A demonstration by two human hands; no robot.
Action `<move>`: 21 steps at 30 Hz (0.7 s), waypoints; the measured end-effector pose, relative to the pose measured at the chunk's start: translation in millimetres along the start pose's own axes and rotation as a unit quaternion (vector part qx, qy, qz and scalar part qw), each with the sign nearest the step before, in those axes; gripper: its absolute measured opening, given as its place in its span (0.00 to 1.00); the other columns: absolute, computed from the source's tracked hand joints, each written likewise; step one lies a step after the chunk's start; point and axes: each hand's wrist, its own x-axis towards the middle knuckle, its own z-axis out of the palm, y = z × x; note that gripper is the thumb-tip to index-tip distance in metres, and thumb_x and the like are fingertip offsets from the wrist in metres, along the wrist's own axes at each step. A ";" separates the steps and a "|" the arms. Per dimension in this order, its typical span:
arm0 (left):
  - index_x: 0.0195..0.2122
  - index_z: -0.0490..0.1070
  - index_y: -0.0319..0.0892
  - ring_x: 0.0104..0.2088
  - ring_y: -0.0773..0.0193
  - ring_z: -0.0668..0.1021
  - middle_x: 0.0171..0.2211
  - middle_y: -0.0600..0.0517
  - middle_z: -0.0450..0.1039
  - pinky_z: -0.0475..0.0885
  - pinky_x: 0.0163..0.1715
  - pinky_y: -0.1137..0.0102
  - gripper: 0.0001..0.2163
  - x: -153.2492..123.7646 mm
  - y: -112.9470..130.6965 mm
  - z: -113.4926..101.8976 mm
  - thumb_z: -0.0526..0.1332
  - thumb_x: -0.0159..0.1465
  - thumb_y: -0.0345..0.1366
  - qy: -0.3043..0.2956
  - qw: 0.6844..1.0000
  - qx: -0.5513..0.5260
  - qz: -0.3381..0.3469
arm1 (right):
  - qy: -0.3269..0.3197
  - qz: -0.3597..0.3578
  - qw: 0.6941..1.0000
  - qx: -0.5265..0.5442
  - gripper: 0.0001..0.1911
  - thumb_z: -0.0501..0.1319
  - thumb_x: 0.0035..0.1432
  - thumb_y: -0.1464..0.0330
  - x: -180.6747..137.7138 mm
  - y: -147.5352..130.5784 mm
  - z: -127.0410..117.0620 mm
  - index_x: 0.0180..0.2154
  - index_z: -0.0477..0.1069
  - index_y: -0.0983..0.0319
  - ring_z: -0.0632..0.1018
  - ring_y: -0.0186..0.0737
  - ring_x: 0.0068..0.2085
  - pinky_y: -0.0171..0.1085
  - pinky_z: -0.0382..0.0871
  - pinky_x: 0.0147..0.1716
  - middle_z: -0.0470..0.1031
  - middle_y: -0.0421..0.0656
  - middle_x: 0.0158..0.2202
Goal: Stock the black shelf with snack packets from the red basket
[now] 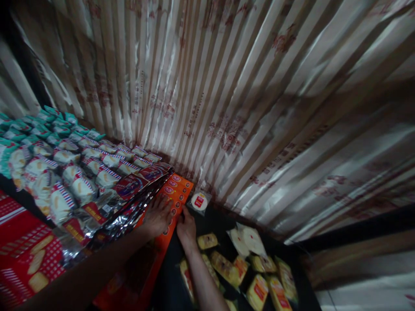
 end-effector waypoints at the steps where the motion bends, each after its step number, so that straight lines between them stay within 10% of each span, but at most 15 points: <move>1: 0.58 0.63 0.42 0.63 0.47 0.57 0.62 0.44 0.58 0.52 0.59 0.49 0.22 -0.4 0.0 0.6 0.47 0.65 0.43 0.001 1.000 -0.001 -0.004 | -0.003 0.004 1.000 -0.002 0.28 0.50 0.51 0.70 -0.1 -0.5 -0.4 0.54 0.67 0.64 0.72 0.43 0.53 0.43 0.61 0.56 0.73 0.47 0.52; 21: 0.55 0.66 0.38 0.61 0.50 0.62 0.58 0.42 0.64 0.56 0.59 0.53 0.21 -3.4 3.4 -6.0 0.46 0.66 0.40 0.038 0.999 0.026 0.009 | 0.018 -0.122 0.990 -0.074 0.28 0.49 0.51 0.80 -3.3 4.6 9.2 0.53 0.68 0.63 0.70 0.42 0.56 0.42 0.62 0.56 0.71 0.47 0.54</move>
